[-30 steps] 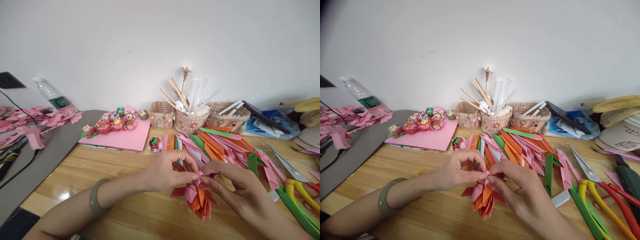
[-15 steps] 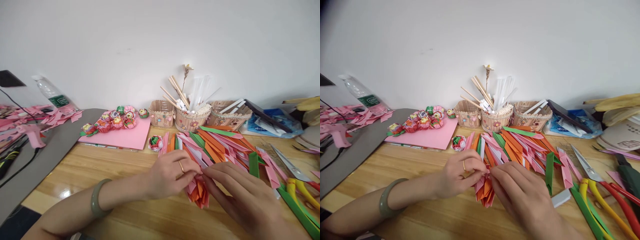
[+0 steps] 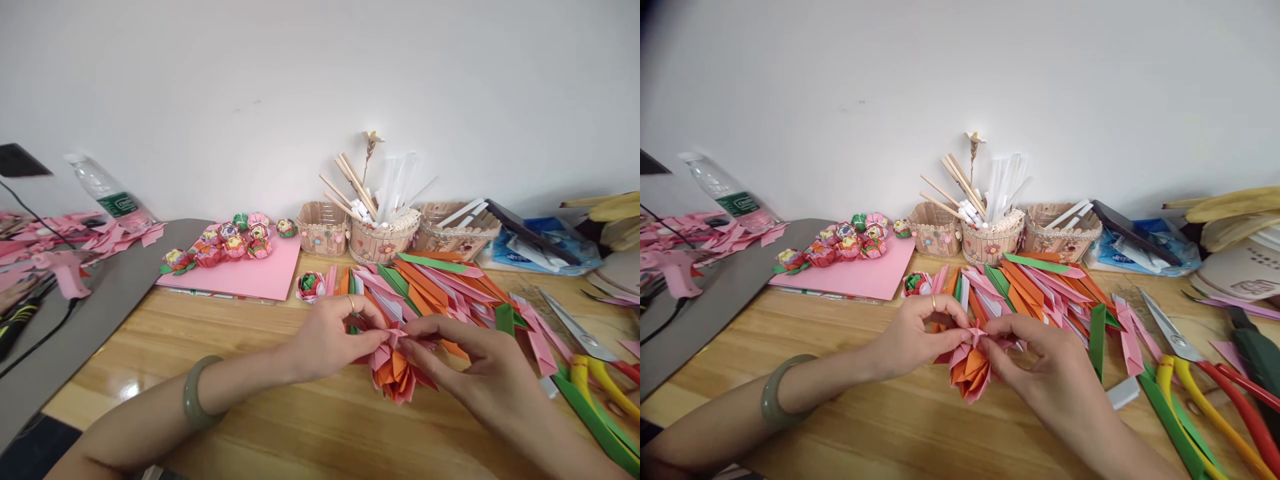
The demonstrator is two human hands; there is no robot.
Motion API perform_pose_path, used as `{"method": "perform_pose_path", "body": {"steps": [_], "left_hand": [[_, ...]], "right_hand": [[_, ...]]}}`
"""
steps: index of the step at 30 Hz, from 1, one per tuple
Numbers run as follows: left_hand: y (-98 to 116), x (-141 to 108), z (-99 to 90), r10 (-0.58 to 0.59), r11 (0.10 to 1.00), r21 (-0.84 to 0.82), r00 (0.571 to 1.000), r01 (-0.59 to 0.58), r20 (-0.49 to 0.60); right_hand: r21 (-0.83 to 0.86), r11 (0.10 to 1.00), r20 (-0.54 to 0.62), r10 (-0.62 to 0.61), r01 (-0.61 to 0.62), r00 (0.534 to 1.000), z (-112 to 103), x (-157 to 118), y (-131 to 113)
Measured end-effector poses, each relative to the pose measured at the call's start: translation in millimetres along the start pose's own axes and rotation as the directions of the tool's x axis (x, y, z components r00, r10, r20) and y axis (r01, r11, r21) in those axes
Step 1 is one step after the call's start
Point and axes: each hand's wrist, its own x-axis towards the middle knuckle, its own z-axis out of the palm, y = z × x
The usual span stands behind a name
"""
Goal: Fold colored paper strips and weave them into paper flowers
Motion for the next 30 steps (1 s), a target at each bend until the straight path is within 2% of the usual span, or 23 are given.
{"method": "perform_pose_path", "body": {"steps": [5,9,11,13,15,17,19,21,24,26,28,30], "left_hand": [[0,0,-1.0,0.029,0.999,-0.026,0.999,-0.028,0.023],[-2,1,-0.7,0.098,0.994,0.037,0.995,-0.099,0.017],[-5,0,-0.3,0.175,0.978,0.116,0.985,-0.173,-0.003],[-8,-1,-0.4,0.310,0.927,0.219,0.951,-0.303,0.005],[-11,-2,-1.1,0.449,0.836,0.327,0.892,-0.440,0.055],[-13,-3,-2.4,0.518,0.765,0.383,0.848,-0.518,0.111],[-11,-2,-3.9,0.518,0.776,0.351,0.847,-0.524,0.119],[-8,-1,-5.1,0.464,0.856,0.217,0.882,-0.469,0.079],[-3,2,-5.4,0.243,0.969,-0.055,0.969,-0.241,0.043],[-1,3,-4.9,0.127,0.987,-0.108,0.988,-0.117,0.087],[-1,5,-4.7,0.137,0.989,-0.063,0.984,-0.131,0.114],[-2,5,-5.2,0.225,0.974,0.000,0.972,-0.226,0.070]], "right_hand": [[-0.014,1.000,0.010,-0.014,0.014,1.000,1,-1,0],[-0.126,0.974,-0.098,-0.200,0.187,0.975,3,-6,1],[-0.156,0.961,-0.111,-0.247,0.228,0.963,4,-7,1],[-0.170,0.958,-0.112,-0.251,0.230,0.962,3,-7,1],[-0.188,0.947,-0.110,-0.283,0.260,0.953,3,-6,2],[-0.219,0.920,-0.102,-0.354,0.326,0.930,3,-7,2],[-0.261,0.888,-0.097,-0.415,0.380,0.904,2,-7,2],[-0.302,0.861,-0.097,-0.454,0.408,0.886,1,-8,1],[-0.354,0.828,-0.096,-0.495,0.435,0.864,-1,-8,1],[-0.374,0.809,-0.075,-0.514,0.454,0.854,-1,-8,2],[-0.386,0.796,-0.050,-0.523,0.467,0.851,-1,-8,6],[-0.415,0.786,-0.073,-0.531,0.459,0.844,-2,-8,8]]}}
